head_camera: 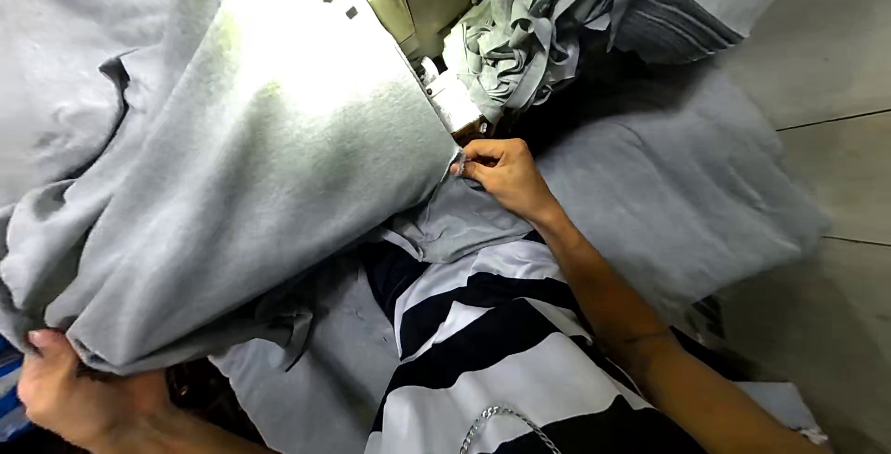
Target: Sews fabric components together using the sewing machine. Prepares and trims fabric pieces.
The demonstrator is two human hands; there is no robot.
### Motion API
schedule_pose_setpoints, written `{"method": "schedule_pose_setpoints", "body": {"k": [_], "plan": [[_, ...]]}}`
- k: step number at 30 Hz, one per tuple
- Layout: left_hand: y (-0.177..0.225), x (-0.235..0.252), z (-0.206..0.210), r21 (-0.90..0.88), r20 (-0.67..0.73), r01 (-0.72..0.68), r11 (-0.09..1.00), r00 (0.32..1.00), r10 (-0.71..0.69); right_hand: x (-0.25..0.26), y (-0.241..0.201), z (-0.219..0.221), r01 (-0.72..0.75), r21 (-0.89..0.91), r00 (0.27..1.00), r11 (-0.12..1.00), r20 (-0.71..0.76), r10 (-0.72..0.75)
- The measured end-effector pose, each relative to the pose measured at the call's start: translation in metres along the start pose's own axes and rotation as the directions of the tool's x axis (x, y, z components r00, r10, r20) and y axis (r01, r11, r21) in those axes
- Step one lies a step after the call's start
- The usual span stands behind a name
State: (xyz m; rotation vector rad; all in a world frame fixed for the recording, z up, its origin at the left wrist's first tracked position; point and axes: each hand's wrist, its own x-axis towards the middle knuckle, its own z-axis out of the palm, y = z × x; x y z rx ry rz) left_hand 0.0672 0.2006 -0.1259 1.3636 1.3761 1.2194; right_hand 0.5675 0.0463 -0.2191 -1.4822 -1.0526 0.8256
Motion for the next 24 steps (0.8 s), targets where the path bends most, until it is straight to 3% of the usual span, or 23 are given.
{"method": "schedule_pose_setpoints", "body": {"k": [3, 7, 13, 18, 21, 24], "plan": [[0.000, -0.005, 0.024, 0.109, 0.127, -0.046, 0.993, 0.991, 0.032, 0.011, 0.004, -0.001, 0.025, 0.002, 1.000, 1.000, 0.019, -0.025], [-0.001, -0.040, 0.056, 0.350, 0.155, -0.063, 0.935, 0.988, 0.009, 0.017, 0.002, -0.002, -0.039, -0.027, 0.997, 0.999, 0.067, 0.041], [-0.021, -0.082, 0.067, 0.448, 0.068, 0.013, 0.894, 0.997, -0.048, 0.017, -0.004, 0.004, -0.076, -0.135, 0.996, 0.988, -0.056, 0.069], [-0.040, -0.095, 0.089, 0.408, 0.057, 0.056, 0.911, 0.995, -0.087, 0.015, -0.001, 0.007, -0.014, -0.057, 0.996, 0.998, -0.089, 0.009], [-0.037, -0.090, 0.089, 0.192, 0.024, 0.072, 0.979, 0.997, -0.078, 0.014, -0.003, 0.004, 0.000, -0.023, 0.998, 1.000, -0.064, -0.002], [-0.017, -0.071, 0.079, 0.012, -0.155, 0.103, 0.995, 0.983, -0.100, 0.009, -0.005, -0.001, -0.011, 0.034, 0.999, 0.999, -0.040, 0.012]]}}
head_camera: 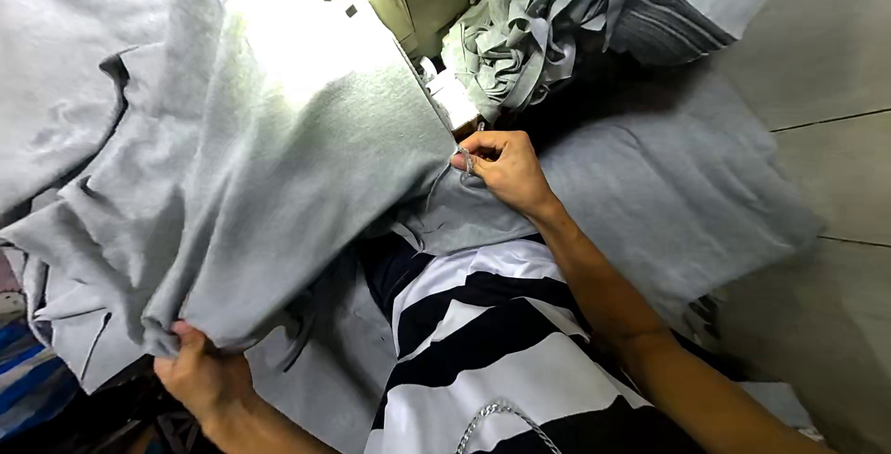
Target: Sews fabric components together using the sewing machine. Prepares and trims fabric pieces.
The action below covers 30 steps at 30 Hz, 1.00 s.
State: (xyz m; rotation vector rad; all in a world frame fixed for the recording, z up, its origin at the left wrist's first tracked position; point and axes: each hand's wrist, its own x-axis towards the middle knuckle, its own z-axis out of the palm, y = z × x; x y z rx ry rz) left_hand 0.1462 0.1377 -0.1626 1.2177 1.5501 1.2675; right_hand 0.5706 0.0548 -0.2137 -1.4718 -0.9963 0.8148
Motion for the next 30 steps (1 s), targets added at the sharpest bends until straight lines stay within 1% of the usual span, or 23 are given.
{"method": "schedule_pose_setpoints", "body": {"k": [1, 3, 4, 6, 7, 11, 16, 19, 23, 26, 30], "plan": [[0.008, 0.006, 0.000, -0.007, -0.047, 0.003, 1.000, 0.999, -0.004, -0.005, -0.001, -0.001, -0.004, 0.030, 1.000, 1.000, 0.006, 0.003], [0.019, 0.018, 0.001, 0.021, -0.057, 0.037, 0.999, 0.998, -0.036, -0.010, -0.001, -0.001, 0.004, 0.066, 1.000, 0.998, 0.027, -0.006], [0.021, 0.023, 0.000, 0.037, -0.015, 0.060, 0.998, 0.998, -0.060, -0.010, -0.001, 0.000, 0.013, 0.065, 0.999, 0.998, 0.034, -0.016], [0.019, 0.030, -0.003, 0.041, 0.150, 0.084, 0.996, 0.985, -0.089, -0.007, 0.002, 0.002, 0.035, 0.062, 0.999, 0.997, 0.034, -0.037], [0.018, 0.031, -0.001, 0.044, 0.187, 0.079, 0.996, 0.979, -0.086, -0.005, 0.003, 0.003, 0.037, 0.065, 0.999, 0.997, 0.030, -0.039], [0.020, 0.023, -0.001, 0.074, 0.233, 0.086, 0.994, 0.967, -0.101, 0.001, 0.005, 0.005, 0.018, 0.053, 1.000, 0.998, 0.018, -0.019], [0.019, 0.017, -0.005, 0.084, 0.286, 0.077, 0.994, 0.953, -0.098, 0.002, 0.000, 0.004, -0.053, -0.012, 0.997, 0.999, 0.048, 0.053], [0.019, 0.014, -0.004, 0.130, 0.276, 0.070, 0.989, 0.955, -0.104, -0.001, -0.003, 0.005, -0.075, -0.088, 0.996, 0.993, 0.037, 0.078], [0.020, 0.011, -0.003, 0.195, 0.283, 0.040, 0.980, 0.954, -0.096, -0.004, -0.006, 0.010, -0.104, -0.116, 0.994, 0.988, -0.051, 0.099], [0.023, 0.011, -0.001, 0.227, 0.249, 0.055, 0.972, 0.962, -0.112, -0.001, -0.003, 0.013, -0.070, -0.101, 0.995, 0.992, -0.085, 0.061], [0.025, 0.013, 0.007, 0.184, 0.173, 0.052, 0.982, 0.981, -0.085, 0.005, 0.004, 0.012, 0.022, -0.056, 0.998, 0.998, -0.060, -0.025]]}}
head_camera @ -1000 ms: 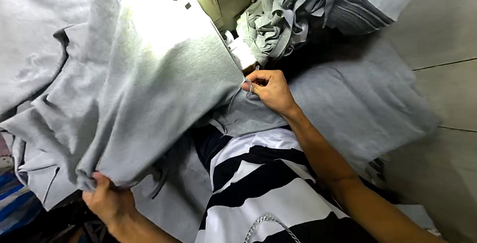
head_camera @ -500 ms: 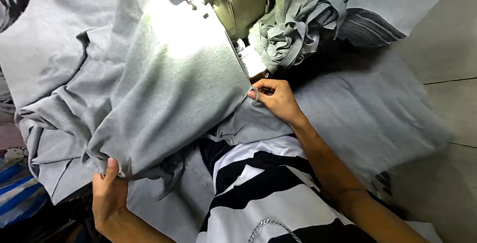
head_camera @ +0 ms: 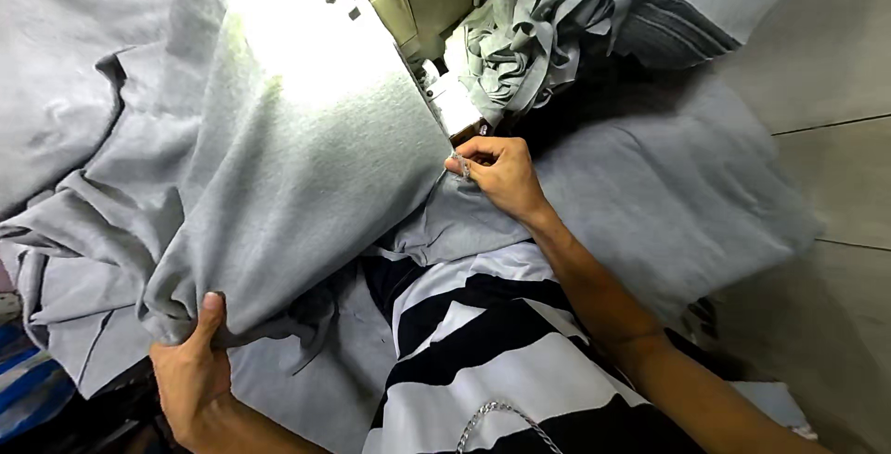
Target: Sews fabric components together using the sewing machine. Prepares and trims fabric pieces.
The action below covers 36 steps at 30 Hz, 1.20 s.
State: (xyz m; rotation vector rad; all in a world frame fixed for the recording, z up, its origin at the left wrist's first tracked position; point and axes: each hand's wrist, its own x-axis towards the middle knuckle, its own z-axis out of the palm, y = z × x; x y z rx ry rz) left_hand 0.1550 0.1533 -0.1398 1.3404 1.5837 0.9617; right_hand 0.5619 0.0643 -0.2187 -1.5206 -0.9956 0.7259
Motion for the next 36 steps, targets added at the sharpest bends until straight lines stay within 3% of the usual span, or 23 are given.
{"method": "schedule_pose_setpoints", "body": {"k": [15, 23, 36], "plan": [[0.001, 0.010, 0.026, 0.033, -0.239, -0.041, 0.999, 0.970, 0.047, 0.002, 0.008, 0.000, 0.024, 0.079, 1.000, 0.997, -0.004, -0.024], [0.024, 0.040, 0.024, 0.018, -0.245, -0.156, 0.988, 0.957, 0.156, 0.035, -0.021, 0.009, 0.087, 0.130, 0.996, 0.988, -0.032, -0.084], [0.057, 0.111, 0.015, -0.027, -0.217, -0.266, 0.964, 0.943, 0.254, 0.112, -0.056, 0.018, 0.153, 0.070, 0.988, 0.986, -0.046, -0.150]]}}
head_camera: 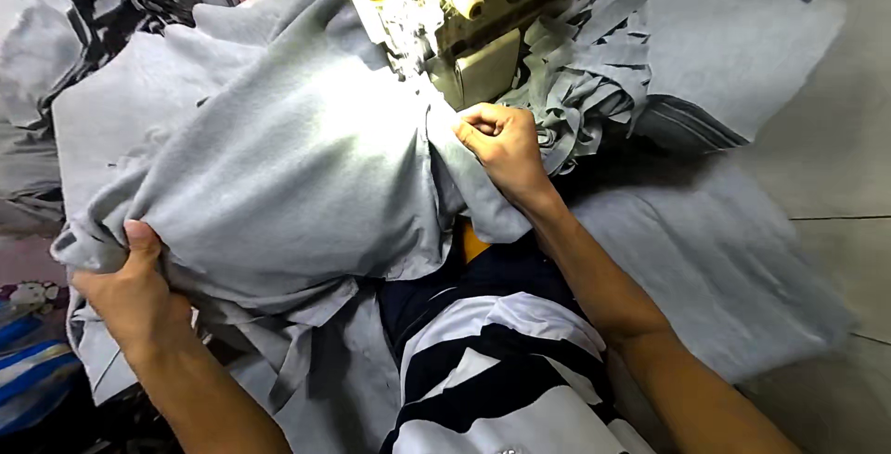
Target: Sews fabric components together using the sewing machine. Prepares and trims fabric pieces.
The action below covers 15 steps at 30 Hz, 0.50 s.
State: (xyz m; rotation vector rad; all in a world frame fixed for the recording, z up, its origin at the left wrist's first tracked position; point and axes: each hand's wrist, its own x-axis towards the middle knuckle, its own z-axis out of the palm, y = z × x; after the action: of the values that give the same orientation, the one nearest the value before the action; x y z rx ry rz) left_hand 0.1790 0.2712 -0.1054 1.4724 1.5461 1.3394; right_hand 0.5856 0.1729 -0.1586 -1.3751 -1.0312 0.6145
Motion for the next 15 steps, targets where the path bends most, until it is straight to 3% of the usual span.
{"method": "schedule_pose_setpoints", "body": {"k": [3, 8, 15], "plan": [[0.000, 0.028, -0.004, 0.031, 0.039, -0.031, 0.999, 0.999, 0.030, 0.005, 0.000, 0.000, 0.019, -0.030, 1.000, 0.999, -0.005, -0.019], [0.010, 0.068, -0.016, 0.116, 0.229, -0.086, 0.989, 0.972, 0.058, 0.006, -0.001, -0.002, 0.016, -0.022, 1.000, 1.000, 0.014, -0.016], [0.015, 0.041, -0.009, 0.374, 0.226, -0.016, 0.927, 0.971, -0.074, 0.016, 0.001, -0.012, 0.023, -0.108, 0.999, 0.994, 0.051, -0.018]]}}
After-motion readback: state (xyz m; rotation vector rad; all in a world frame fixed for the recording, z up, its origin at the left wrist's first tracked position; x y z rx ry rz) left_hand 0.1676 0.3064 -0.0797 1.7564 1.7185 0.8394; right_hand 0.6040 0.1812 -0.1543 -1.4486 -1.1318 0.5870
